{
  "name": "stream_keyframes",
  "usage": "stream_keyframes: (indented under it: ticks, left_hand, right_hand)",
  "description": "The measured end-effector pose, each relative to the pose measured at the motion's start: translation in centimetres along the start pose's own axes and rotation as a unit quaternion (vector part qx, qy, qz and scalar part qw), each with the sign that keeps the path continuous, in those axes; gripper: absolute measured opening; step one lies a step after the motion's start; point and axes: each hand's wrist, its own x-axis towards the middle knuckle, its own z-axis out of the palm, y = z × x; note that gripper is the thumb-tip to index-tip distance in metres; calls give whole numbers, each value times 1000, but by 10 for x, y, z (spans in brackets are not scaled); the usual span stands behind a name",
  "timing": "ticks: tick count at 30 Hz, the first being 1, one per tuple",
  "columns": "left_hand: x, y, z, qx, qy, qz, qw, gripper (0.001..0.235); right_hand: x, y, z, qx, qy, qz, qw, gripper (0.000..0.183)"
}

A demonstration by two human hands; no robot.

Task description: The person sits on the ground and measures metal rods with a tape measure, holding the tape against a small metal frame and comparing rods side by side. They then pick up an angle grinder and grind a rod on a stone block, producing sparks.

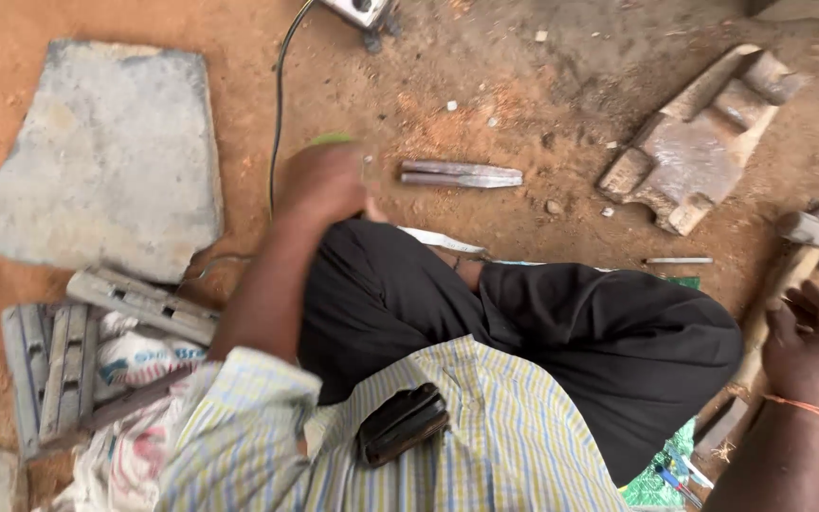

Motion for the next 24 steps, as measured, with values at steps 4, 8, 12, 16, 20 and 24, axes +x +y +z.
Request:
stream_keyframes:
  ticks: [4,8,12,16,20,24]
  left_hand:
    - [-32,-132,63,-140,-83,-210,964,43]
    - [-3,-179,187,-231,65,-134,962,50]
    - [15,-162,202,-182,115,-88,973,58]
    - [30,-186,234,-199,103,-74,972,60]
    - [4,-181,189,-210,161,-84,961,53]
    - [-69,-155,81,-236,237,-151,930,46]
  right_hand:
    - [8,-144,5,26,32,41,998,35]
    - [5,-219,33,40,26,33,998,37]
    - [-18,-259,54,8,-50,-43,998,38]
    - [-43,-285,61,-38,-118,-42,991,42]
    - [-52,-282,58,-49,-102,-61,992,44]
    - [-50,-303,64,30,-131,-87,987,45]
